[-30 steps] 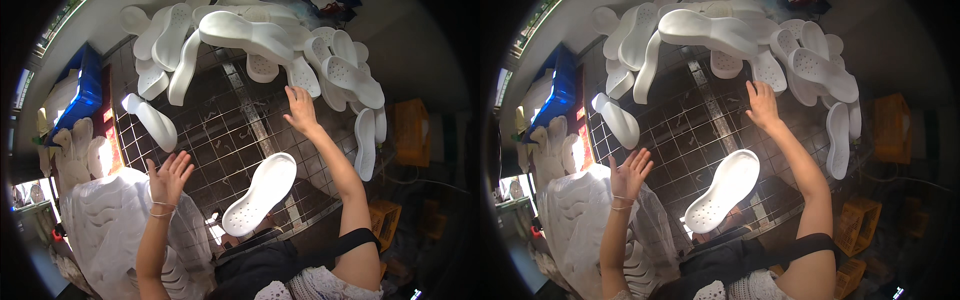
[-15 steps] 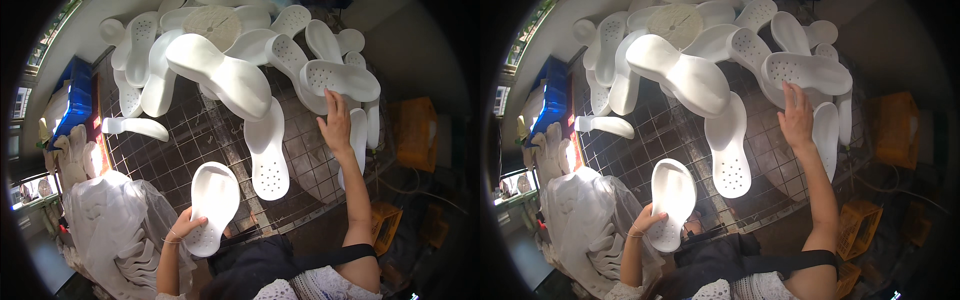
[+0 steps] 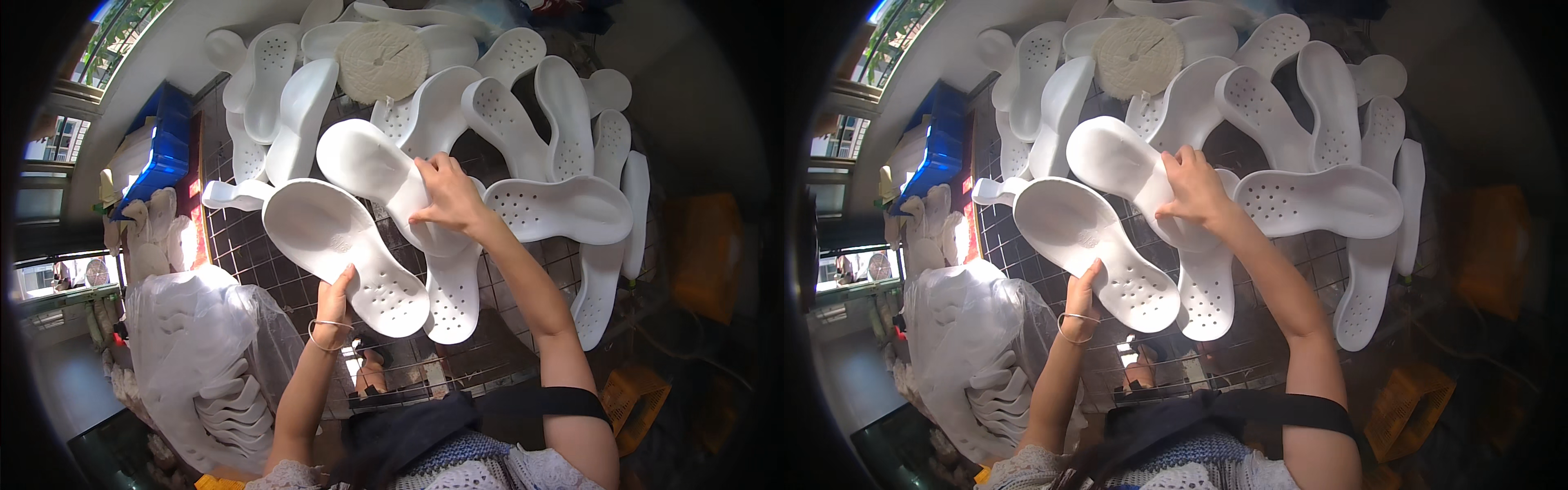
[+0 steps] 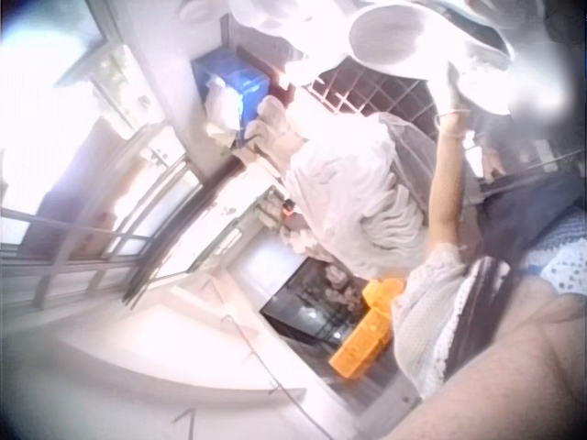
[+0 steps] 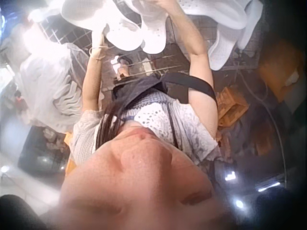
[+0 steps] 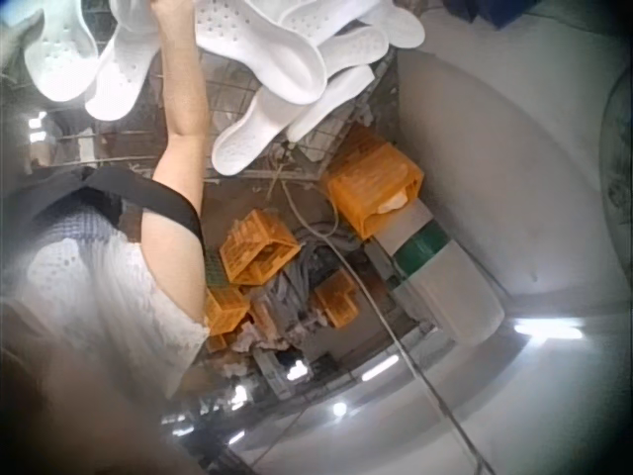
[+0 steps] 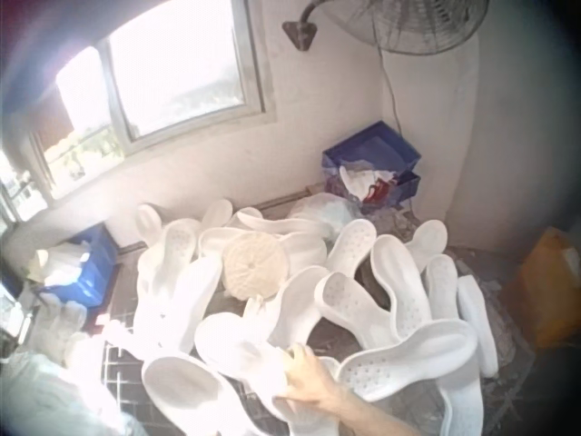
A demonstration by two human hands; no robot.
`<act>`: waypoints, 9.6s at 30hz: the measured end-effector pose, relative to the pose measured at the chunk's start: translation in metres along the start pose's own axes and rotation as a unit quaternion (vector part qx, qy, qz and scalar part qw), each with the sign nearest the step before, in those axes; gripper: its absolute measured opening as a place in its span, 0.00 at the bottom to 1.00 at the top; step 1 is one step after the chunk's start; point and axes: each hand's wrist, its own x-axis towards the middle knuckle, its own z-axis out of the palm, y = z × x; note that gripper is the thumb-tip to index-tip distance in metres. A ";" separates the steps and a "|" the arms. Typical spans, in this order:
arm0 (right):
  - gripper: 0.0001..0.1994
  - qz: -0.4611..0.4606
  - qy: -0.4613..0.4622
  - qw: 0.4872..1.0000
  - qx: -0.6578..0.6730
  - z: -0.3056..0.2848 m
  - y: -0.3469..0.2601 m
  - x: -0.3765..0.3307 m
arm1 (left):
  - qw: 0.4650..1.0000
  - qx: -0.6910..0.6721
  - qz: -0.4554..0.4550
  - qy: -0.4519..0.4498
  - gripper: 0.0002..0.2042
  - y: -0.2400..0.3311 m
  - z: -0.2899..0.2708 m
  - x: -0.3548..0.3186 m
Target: The person picks up white slipper soles from a pile on a wire rack, places them into a plastic bag, and stacks them. They repeatedly pick, align, and place the soles into the bag, occasionally adjusting the pile and the bag.
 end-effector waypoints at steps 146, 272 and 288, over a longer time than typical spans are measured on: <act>0.37 -0.368 -0.252 0.883 0.149 0.347 -0.628 0.054 | 0.766 0.397 0.440 0.249 0.16 0.204 -0.441 -0.245; 0.31 -0.326 -0.300 0.895 0.055 0.327 -0.650 0.145 | 0.870 0.014 0.425 -0.252 0.17 0.235 -0.317 -0.126; 0.26 -0.352 -0.181 0.914 0.088 0.398 -0.696 0.153 | 0.867 0.196 0.398 -0.225 0.31 0.219 -0.349 -0.166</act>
